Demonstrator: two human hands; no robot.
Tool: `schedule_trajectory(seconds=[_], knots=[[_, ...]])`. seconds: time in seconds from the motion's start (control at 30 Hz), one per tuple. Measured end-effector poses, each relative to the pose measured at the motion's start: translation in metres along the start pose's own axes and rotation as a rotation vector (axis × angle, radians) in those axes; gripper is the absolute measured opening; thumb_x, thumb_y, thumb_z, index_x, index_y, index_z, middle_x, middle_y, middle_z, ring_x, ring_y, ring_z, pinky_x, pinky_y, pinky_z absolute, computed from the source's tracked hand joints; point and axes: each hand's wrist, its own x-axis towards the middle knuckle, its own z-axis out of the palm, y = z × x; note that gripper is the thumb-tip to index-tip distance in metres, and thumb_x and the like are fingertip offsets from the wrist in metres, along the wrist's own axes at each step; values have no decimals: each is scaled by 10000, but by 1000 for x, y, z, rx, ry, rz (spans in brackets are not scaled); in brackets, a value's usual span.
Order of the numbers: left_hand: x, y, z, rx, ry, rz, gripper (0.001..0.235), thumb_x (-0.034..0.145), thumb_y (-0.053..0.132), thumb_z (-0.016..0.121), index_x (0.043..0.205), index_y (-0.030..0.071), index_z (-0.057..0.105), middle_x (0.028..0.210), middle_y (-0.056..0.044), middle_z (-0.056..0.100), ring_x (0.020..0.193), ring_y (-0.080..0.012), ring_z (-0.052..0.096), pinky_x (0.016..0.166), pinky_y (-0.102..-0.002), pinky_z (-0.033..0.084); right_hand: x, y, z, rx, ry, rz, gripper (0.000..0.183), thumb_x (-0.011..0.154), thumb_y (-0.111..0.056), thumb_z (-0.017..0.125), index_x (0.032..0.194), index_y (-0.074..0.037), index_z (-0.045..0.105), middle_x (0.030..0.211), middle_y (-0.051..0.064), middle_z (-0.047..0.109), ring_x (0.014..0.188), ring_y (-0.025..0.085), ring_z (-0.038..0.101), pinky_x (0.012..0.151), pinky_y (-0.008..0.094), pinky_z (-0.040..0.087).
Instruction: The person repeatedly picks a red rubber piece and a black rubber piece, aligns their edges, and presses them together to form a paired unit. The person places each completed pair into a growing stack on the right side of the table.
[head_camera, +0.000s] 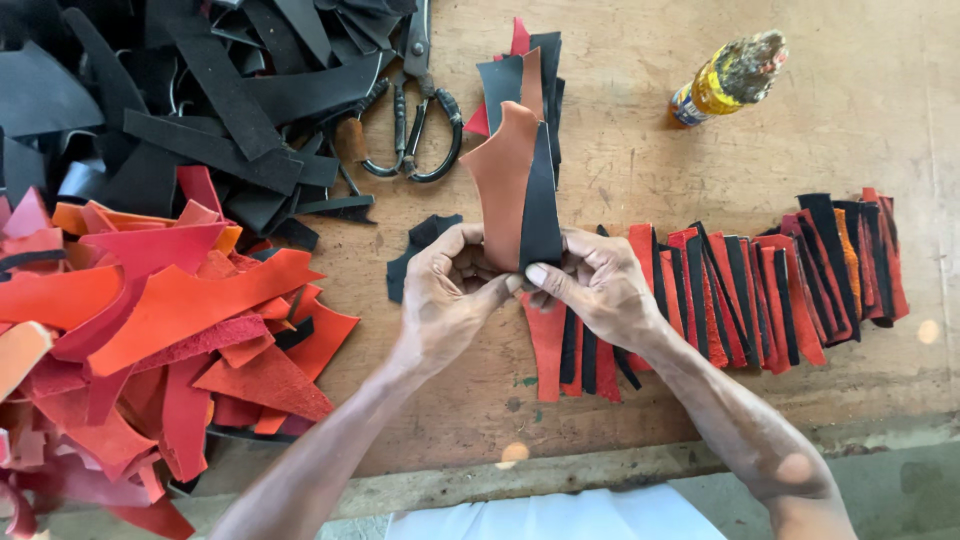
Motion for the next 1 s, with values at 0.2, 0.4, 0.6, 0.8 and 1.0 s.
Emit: schedule_trajectory(seconds=[0.2, 0.4, 0.6, 0.8, 1.0], knots=[[8, 3, -11, -172, 81, -102, 363, 888, 38, 777, 1222, -10, 643, 1051, -78, 759, 914, -121, 719, 812, -280, 618, -4, -2, 0, -89, -194, -1, 155, 957, -92, 725, 1047, 34, 725, 838, 61, 725, 742, 101, 675, 650, 266, 576], [4, 8, -8, 57, 191, 148, 434, 898, 51, 767, 1300, 12, 610, 1075, -59, 756, 957, -121, 729, 857, -253, 621, -3, -5, -2, -72, -275, 97, 199, 1023, -136, 600, 997, 22, 718, 810, 49, 757, 728, 94, 723, 665, 265, 613], [2, 15, -10, 65, -41, -74, 536, 891, -15, 799, 1346, 3, 516, 1172, -116, 720, 1042, -162, 719, 871, -285, 644, -1, -10, -3, -100, -81, 66, 194, 1003, -160, 605, 1023, 19, 676, 834, 53, 754, 715, 89, 717, 605, 258, 603], [0, 19, -3, -77, -121, -148, 636, 833, -125, 665, 1405, 22, 430, 1148, -159, 706, 994, -221, 751, 828, -364, 686, -6, -15, -5, -350, 39, 11, 217, 985, -208, 669, 918, -5, 630, 699, 4, 727, 620, 20, 650, 533, 215, 532], [-4, 26, 1, 350, 7, -89, 551, 850, -16, 750, 1319, 19, 462, 1092, -129, 790, 938, -222, 822, 794, -323, 700, -9, -25, -1, -457, 26, -36, 261, 950, -189, 750, 782, -25, 636, 608, -41, 481, 543, 43, 390, 453, 253, 316]])
